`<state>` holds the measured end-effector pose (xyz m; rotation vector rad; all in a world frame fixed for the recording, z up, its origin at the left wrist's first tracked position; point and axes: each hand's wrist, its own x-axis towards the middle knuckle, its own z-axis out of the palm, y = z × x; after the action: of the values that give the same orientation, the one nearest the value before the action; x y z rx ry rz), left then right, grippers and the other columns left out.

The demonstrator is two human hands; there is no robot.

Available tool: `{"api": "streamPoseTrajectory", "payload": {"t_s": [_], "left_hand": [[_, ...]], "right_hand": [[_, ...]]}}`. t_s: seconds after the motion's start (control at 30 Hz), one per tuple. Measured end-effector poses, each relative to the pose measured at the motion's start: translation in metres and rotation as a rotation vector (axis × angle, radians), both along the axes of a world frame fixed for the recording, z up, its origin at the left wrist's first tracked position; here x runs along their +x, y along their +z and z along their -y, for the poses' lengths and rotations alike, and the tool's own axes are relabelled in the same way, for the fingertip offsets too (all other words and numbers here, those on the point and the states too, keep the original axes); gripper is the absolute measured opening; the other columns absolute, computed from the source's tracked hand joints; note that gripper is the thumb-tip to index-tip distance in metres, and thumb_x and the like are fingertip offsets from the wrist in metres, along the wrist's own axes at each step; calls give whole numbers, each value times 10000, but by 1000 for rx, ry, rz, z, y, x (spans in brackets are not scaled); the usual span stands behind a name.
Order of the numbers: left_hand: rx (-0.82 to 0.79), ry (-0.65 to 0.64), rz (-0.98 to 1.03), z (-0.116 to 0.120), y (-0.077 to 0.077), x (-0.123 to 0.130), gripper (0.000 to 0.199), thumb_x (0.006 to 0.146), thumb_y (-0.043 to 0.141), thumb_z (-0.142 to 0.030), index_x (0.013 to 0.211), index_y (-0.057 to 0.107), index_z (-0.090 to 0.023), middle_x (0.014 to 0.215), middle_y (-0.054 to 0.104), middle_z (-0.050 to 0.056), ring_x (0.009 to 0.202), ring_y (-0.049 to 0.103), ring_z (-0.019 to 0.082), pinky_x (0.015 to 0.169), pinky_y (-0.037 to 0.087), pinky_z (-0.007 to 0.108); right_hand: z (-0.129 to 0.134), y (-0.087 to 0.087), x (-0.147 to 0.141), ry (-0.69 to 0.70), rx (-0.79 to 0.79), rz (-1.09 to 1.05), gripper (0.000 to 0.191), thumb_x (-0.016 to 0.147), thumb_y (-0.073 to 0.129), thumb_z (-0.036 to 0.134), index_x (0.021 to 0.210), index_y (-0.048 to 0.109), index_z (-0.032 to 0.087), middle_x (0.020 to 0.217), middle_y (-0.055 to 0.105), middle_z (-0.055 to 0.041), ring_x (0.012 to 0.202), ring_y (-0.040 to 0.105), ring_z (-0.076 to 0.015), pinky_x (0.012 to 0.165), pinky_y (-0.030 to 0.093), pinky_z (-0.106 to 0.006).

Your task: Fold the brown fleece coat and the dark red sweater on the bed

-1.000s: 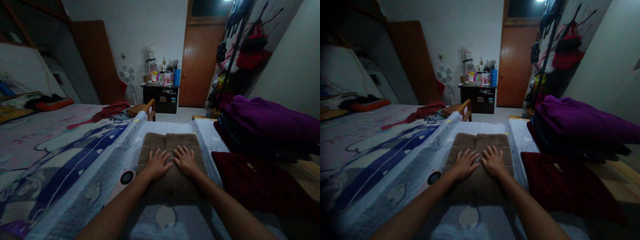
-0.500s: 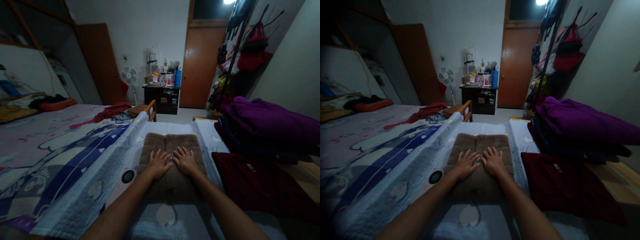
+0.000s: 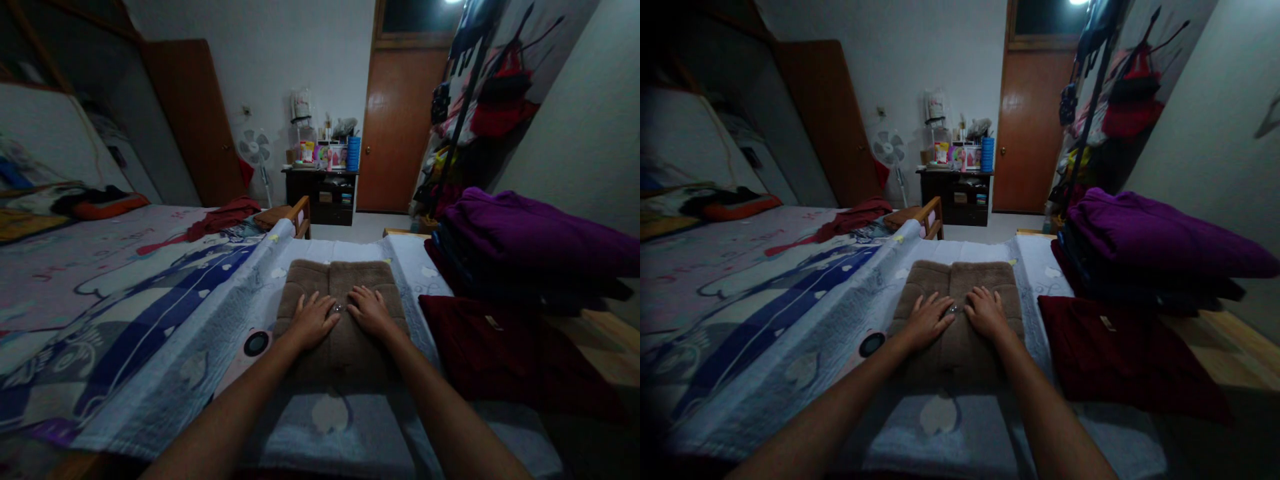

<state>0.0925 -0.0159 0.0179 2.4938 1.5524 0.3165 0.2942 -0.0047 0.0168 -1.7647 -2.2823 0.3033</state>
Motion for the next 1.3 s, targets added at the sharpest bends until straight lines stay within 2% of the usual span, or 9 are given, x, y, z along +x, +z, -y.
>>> {"api": "streamPoseTrajectory", "payload": {"t_s": [0.17, 0.53, 0.63, 0.73, 0.87, 0.93, 1.03, 1.13, 1.3], "left_hand": [[6, -6, -1, 4, 13, 1, 629, 932, 290, -642, 1431, 430, -285, 1572, 312, 49, 1467, 166, 327, 1134, 111, 642], [-28, 12, -28, 13, -8, 9, 689, 912, 292, -681, 1483, 353, -301, 1554, 353, 29, 1470, 119, 357, 1152, 49, 615], [-63, -10, 68, 11, -5, 2, 625, 924, 365, -610, 1459, 394, -288, 1525, 404, 40, 1463, 169, 341, 1159, 73, 604], [-32, 5, 271, 2, -1, -16, 524, 910, 462, -474, 1376, 486, -234, 1482, 455, 79, 1422, 300, 293, 1175, 172, 522], [118, 271, 482, -17, 2, -52, 520, 810, 587, -352, 1289, 513, -163, 1429, 472, 154, 1379, 366, 297, 1157, 260, 470], [25, 457, 606, -25, 1, -66, 590, 768, 643, -330, 1304, 464, -157, 1394, 493, 180, 1341, 420, 318, 1121, 320, 485], [-346, 632, 904, -31, -1, -78, 662, 747, 708, -355, 1309, 395, -200, 1273, 591, 172, 1142, 607, 312, 942, 499, 472], [-613, 631, 1140, -33, -4, -80, 562, 741, 733, -351, 1209, 453, -214, 1084, 687, 118, 889, 702, 258, 760, 575, 405], [-943, 565, 1336, -37, -4, -79, 334, 746, 710, -320, 1027, 587, -188, 855, 737, 67, 776, 722, 251, 717, 595, 402]], "right_hand": [[4, 8, 8, -110, 40, 32, 478, 913, 497, 393, 1358, 515, 219, 1569, 298, -97, 1466, 132, -326, 1143, 110, -563], [9, -12, 7, -141, -30, 31, 547, 945, 378, 488, 1433, 432, 245, 1574, 294, -58, 1465, 130, -331, 1142, 82, -586], [2, -12, 19, -149, 11, -117, 533, 890, 488, 441, 1368, 501, 205, 1556, 319, -98, 1456, 179, -314, 1158, 141, -527], [-5, -12, 42, -298, 142, -345, 532, 811, 563, 363, 1308, 524, 176, 1502, 378, -140, 1417, 281, -295, 1152, 223, -471], [-6, -10, 69, -546, 10, -742, 563, 748, 628, 342, 1277, 505, 193, 1268, 592, -119, 1220, 523, -282, 1041, 406, -414], [-3, -10, 75, -625, -158, -950, 578, 731, 676, 356, 1257, 506, 187, 1109, 666, -105, 1016, 639, -269, 877, 515, -370], [4, -11, 75, -662, -312, -1113, 531, 740, 704, 376, 1207, 536, 186, 964, 704, -89, 797, 681, -244, 697, 555, -345], [7, -12, 72, -636, -386, -1190, 384, 795, 661, 365, 1123, 591, 177, 895, 719, -85, 735, 683, -224, 673, 558, -340], [2, -3, 71, -664, -560, -1302, 326, 854, 589, 366, 1102, 615, 157, 852, 726, -87, 702, 688, -216, 684, 566, -364]]}}
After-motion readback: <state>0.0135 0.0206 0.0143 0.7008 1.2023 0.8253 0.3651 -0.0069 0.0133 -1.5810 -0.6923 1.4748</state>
